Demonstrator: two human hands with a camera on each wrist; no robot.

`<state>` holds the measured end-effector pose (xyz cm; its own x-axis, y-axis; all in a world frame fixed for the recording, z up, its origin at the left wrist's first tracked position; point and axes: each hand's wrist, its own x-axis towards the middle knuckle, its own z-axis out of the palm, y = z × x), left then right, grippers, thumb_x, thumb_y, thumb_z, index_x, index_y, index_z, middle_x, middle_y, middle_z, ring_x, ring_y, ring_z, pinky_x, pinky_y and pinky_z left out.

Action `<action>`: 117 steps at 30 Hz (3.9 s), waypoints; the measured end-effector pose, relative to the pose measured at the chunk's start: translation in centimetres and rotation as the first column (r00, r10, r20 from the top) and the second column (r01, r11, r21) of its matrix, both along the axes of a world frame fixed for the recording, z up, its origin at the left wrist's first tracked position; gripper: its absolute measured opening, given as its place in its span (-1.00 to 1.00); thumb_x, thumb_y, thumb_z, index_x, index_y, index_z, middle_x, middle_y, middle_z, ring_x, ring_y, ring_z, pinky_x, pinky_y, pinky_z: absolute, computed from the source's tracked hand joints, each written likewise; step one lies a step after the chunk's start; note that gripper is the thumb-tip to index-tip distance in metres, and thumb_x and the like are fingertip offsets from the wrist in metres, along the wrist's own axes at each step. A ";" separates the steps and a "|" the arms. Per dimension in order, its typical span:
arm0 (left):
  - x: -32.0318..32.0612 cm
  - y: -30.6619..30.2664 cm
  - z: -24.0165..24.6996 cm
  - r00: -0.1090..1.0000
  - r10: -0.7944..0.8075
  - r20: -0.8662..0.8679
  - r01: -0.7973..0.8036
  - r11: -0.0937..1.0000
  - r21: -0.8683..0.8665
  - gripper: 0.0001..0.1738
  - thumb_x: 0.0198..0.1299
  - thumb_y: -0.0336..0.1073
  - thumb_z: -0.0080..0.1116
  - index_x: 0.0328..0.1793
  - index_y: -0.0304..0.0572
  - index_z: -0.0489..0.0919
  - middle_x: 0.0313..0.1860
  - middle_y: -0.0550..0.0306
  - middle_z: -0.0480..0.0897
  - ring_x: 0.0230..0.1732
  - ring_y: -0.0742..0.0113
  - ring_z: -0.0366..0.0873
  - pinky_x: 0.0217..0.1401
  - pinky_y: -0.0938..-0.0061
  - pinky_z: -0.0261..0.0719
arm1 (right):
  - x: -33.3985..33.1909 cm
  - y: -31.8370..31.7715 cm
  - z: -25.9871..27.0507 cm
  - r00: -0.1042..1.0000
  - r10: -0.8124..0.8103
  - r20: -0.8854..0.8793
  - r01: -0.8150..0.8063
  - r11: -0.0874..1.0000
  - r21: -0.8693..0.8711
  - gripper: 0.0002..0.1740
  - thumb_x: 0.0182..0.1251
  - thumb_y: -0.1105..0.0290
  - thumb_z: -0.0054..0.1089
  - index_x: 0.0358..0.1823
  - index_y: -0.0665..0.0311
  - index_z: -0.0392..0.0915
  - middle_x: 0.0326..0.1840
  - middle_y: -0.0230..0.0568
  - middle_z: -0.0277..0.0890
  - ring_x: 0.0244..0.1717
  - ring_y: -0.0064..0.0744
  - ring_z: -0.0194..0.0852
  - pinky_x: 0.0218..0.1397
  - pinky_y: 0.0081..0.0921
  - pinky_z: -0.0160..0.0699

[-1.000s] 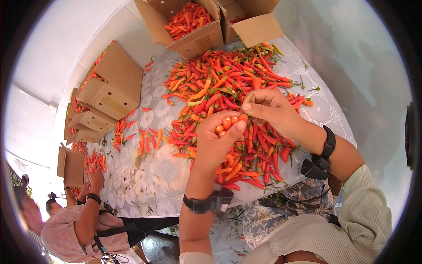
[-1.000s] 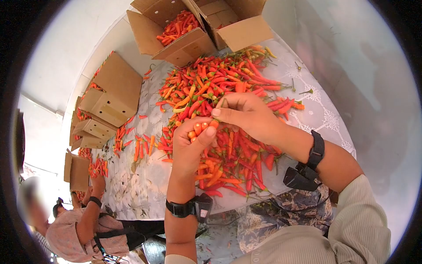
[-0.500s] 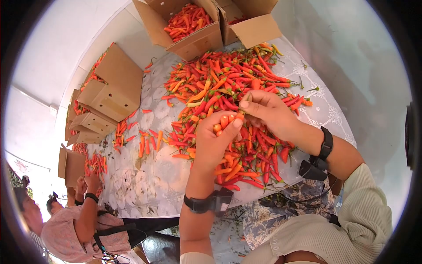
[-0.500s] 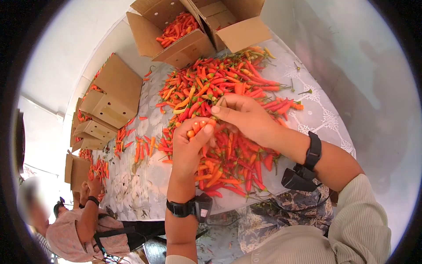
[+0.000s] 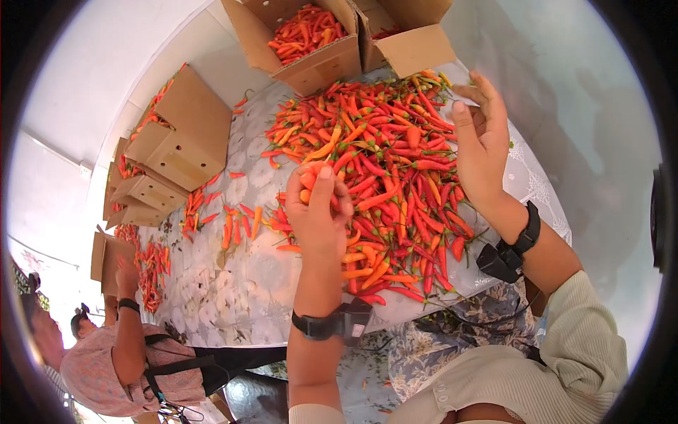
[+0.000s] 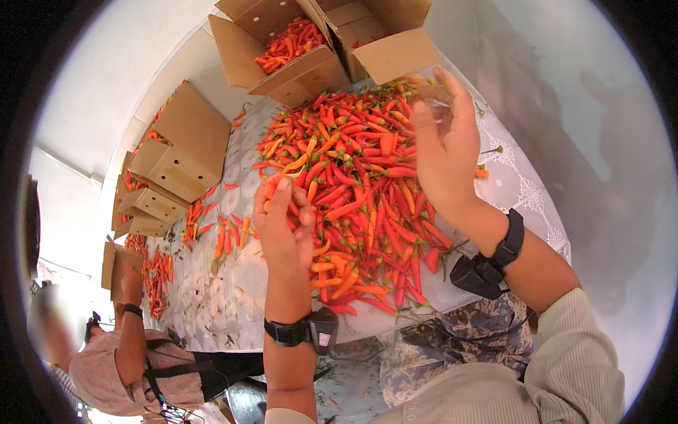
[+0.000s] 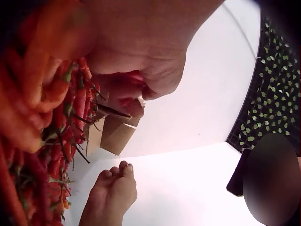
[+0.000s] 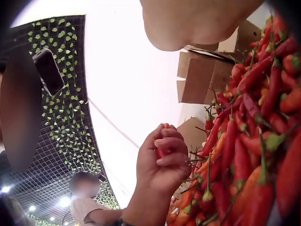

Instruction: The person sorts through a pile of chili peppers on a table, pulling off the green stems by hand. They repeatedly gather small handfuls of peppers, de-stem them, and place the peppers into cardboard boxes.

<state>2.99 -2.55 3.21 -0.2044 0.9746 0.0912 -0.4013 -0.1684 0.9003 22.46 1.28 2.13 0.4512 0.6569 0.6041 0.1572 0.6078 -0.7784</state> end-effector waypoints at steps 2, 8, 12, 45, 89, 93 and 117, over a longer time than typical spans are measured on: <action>-0.6 0.3 -0.4 0.999 0.035 0.007 -0.036 0.999 0.034 -0.91 0.24 -0.35 0.11 -0.24 -0.16 0.45 -0.61 0.26 0.40 -0.73 0.56 0.27 -0.77 0.72 0.08 | -0.5 -0.3 0.0 0.974 -0.112 0.199 0.096 0.992 0.086 -0.47 0.23 0.48 0.14 0.25 0.31 0.27 -0.14 -0.18 0.48 -0.18 -0.35 0.44 -0.05 -0.48 0.43; -0.6 0.4 -0.9 0.999 0.052 0.008 -0.052 0.997 0.054 -0.90 0.19 -0.40 0.17 -0.26 -0.14 0.45 -0.66 0.31 0.33 -0.76 0.60 0.17 -0.76 0.69 0.05 | -1.2 -1.3 -0.7 0.625 0.247 0.741 -0.325 0.945 -0.041 -0.65 0.11 0.47 0.24 -0.01 0.27 0.52 -0.17 -0.19 0.50 -0.12 -0.17 0.43 0.00 -0.35 0.42; -0.2 0.1 -0.7 0.999 0.047 -0.019 -0.046 0.997 0.057 -0.88 0.18 -0.39 0.20 -0.27 -0.15 0.45 -0.67 0.32 0.31 -0.77 0.61 0.14 -0.75 0.70 0.05 | -2.2 -1.9 -1.9 0.392 0.265 0.881 -0.423 0.902 -0.084 -0.73 0.05 0.46 0.30 -0.17 0.27 0.55 -0.25 -0.20 0.47 -0.15 -0.15 0.41 -0.04 -0.32 0.40; 0.3 -0.7 -1.0 0.883 -0.315 -0.348 0.331 0.944 -0.016 -0.78 0.05 -0.44 0.34 -0.17 -0.30 0.58 -0.36 0.30 0.57 -0.36 0.64 0.47 -0.30 0.72 0.48 | -2.0 -2.1 -0.9 0.594 0.804 -0.031 -0.792 0.578 -0.196 -0.82 0.32 0.34 0.17 -0.27 0.33 0.53 -0.35 -0.42 0.45 -0.34 -0.67 0.44 -0.28 -0.66 0.42; 0.4 -0.6 -1.7 0.869 -0.337 -0.362 0.378 0.925 0.047 -0.78 0.06 -0.44 0.33 -0.16 -0.28 0.58 -0.33 0.30 0.57 -0.30 0.62 0.46 -0.23 0.68 0.47 | -1.4 -2.7 -0.6 0.723 0.665 0.187 -0.621 0.744 -0.247 -0.89 0.25 0.41 0.21 -0.37 0.29 0.52 -0.44 -0.39 0.40 -0.34 -0.58 0.39 -0.24 -0.61 0.34; 0.3 -0.7 -1.5 0.863 -0.349 -0.366 0.381 0.925 0.016 -0.76 0.05 -0.44 0.34 -0.15 -0.29 0.58 -0.31 0.28 0.58 -0.30 0.62 0.47 -0.23 0.68 0.47 | -1.6 -2.3 -0.7 0.572 0.808 -0.138 -0.810 0.531 -0.248 -0.79 0.32 0.32 0.17 -0.36 0.34 0.51 -0.44 -0.46 0.45 -0.38 -0.75 0.37 -0.36 -0.68 0.34; -0.1 -1.0 -0.9 0.829 -0.427 -0.362 0.455 0.890 -0.008 -0.72 0.04 -0.40 0.36 -0.14 -0.34 0.56 -0.30 0.16 0.64 -0.37 0.50 0.57 -0.23 0.62 0.56 | -0.8 -1.5 -0.9 0.332 0.845 -0.419 -0.930 0.221 -0.292 -0.80 0.29 0.25 0.20 -0.32 0.22 0.49 -0.45 -0.53 0.38 -0.54 -0.77 0.22 -0.53 -0.75 0.15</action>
